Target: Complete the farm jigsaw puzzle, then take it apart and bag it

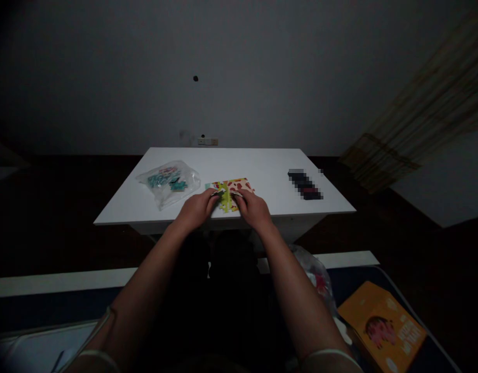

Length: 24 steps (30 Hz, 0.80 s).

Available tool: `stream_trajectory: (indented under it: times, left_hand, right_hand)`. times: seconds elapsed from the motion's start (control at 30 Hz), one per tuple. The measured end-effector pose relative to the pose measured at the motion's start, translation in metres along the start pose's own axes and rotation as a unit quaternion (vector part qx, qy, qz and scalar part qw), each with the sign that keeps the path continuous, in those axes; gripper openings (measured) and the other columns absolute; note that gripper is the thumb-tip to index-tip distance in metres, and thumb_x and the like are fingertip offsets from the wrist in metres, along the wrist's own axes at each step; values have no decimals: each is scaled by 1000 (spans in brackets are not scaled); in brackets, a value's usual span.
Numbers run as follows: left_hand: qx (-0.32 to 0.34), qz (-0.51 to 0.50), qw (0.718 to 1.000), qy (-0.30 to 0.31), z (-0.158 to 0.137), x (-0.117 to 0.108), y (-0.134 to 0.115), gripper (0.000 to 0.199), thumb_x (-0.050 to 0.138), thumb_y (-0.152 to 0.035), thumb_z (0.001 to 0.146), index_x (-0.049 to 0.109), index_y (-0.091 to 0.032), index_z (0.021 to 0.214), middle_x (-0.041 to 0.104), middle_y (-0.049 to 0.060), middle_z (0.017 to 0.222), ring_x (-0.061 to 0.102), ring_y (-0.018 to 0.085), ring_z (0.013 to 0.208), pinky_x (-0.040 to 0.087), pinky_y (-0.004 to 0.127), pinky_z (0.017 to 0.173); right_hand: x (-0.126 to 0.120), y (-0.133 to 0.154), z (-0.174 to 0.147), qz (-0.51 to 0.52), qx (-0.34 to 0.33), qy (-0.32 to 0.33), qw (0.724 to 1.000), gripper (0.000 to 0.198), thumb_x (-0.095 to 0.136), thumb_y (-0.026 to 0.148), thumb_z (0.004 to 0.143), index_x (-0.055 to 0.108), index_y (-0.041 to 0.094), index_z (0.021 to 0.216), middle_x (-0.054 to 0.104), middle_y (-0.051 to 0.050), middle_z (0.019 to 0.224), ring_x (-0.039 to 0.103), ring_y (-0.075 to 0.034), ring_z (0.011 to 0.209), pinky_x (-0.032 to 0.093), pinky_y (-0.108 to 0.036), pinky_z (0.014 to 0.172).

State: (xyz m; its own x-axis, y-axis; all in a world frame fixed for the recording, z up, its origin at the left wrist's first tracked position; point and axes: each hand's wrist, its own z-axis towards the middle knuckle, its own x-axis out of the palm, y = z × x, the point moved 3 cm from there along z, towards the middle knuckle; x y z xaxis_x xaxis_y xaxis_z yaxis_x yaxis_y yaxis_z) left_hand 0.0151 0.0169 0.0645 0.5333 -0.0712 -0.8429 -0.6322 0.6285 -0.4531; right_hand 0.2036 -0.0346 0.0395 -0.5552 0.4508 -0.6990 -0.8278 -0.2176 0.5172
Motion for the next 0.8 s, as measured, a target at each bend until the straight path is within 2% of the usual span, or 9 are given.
stream_trajectory:
  times: [0.2, 0.3, 0.43, 0.63, 0.7, 0.8]
  left_hand:
    - [-67, -50, 992, -96, 11, 4, 18, 34, 34, -41, 97, 55, -19, 112, 67, 8, 85, 63, 23, 78, 42, 29, 67]
    - [-118, -68, 983, -120, 18, 7, 25, 36, 38, -42, 95, 54, -16, 115, 65, 7, 79, 62, 22, 74, 42, 29, 65]
    - [-150, -76, 977, -133, 30, 10, 29, 39, 41, -41, 94, 52, -15, 121, 65, 10, 83, 62, 24, 78, 43, 31, 69]
    - [-142, -72, 979, -128, 32, 10, 29, 39, 43, -42, 93, 50, -17, 122, 65, 11, 87, 62, 24, 81, 43, 32, 70]
    - [-114, -74, 985, -109, 25, 7, 28, 38, 46, -41, 92, 50, -17, 121, 65, 10, 86, 62, 24, 79, 44, 31, 68]
    - [-37, -71, 995, -58, 8, 3, 22, 33, 53, -35, 88, 52, -20, 118, 67, 8, 94, 62, 23, 84, 45, 31, 71]
  right_hand:
    - [0, -1, 1, -5, 5, -5, 1000, 32, 42, 37, 94, 60, 26, 119, 65, -6, 116, 62, -26, 103, 49, -40, 86]
    - [0, -1, 1, -13, 12, -4, 1000, 32, 42, 37, 94, 60, 26, 118, 65, -6, 116, 62, -26, 103, 49, -40, 86]
    - [1, -1, 1, -18, 12, 1, 1000, 33, 40, 37, 95, 60, 26, 118, 65, -6, 116, 62, -25, 104, 48, -39, 87]
    - [0, -2, 1, -23, 7, 0, 1000, 33, 39, 37, 95, 59, 26, 118, 65, -5, 117, 62, -25, 104, 48, -38, 87]
    - [0, -2, 1, -23, 5, 0, 1000, 33, 39, 37, 96, 59, 25, 118, 65, -5, 117, 62, -25, 104, 48, -38, 87]
    - [1, -2, 1, -26, 9, -1, 1000, 33, 38, 37, 96, 59, 25, 119, 64, -6, 117, 62, -26, 104, 48, -37, 86]
